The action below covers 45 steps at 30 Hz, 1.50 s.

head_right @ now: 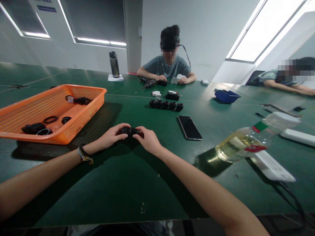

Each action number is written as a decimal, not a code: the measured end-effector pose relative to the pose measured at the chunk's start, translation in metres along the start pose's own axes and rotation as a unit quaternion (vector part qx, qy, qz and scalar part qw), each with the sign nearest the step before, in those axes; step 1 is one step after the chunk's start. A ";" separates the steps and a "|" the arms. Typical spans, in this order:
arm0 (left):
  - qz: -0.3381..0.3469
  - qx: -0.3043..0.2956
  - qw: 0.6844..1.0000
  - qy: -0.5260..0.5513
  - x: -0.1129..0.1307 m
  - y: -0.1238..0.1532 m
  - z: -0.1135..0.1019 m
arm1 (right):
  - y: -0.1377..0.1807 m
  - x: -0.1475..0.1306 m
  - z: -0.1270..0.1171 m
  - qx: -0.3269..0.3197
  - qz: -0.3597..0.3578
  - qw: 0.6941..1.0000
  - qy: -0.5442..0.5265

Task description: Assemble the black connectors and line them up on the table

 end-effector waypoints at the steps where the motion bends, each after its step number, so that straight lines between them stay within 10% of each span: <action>1: 0.000 0.000 1.000 0.000 0.000 0.000 0.000 | 0.000 -0.001 0.000 0.002 -0.003 1.000 0.001; 45: -0.005 -0.001 1.000 0.000 -0.001 0.000 0.002 | 0.000 0.001 0.001 0.010 -0.014 1.000 -0.018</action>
Point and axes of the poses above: each hand's wrist, its own y-axis away from the middle knuckle, its own z-axis out of the palm, x = y × z, the point moved 9 cm from there along -y, towards the middle knuckle, and after that the axes turned 5 degrees about x, right-handed, at the moved point
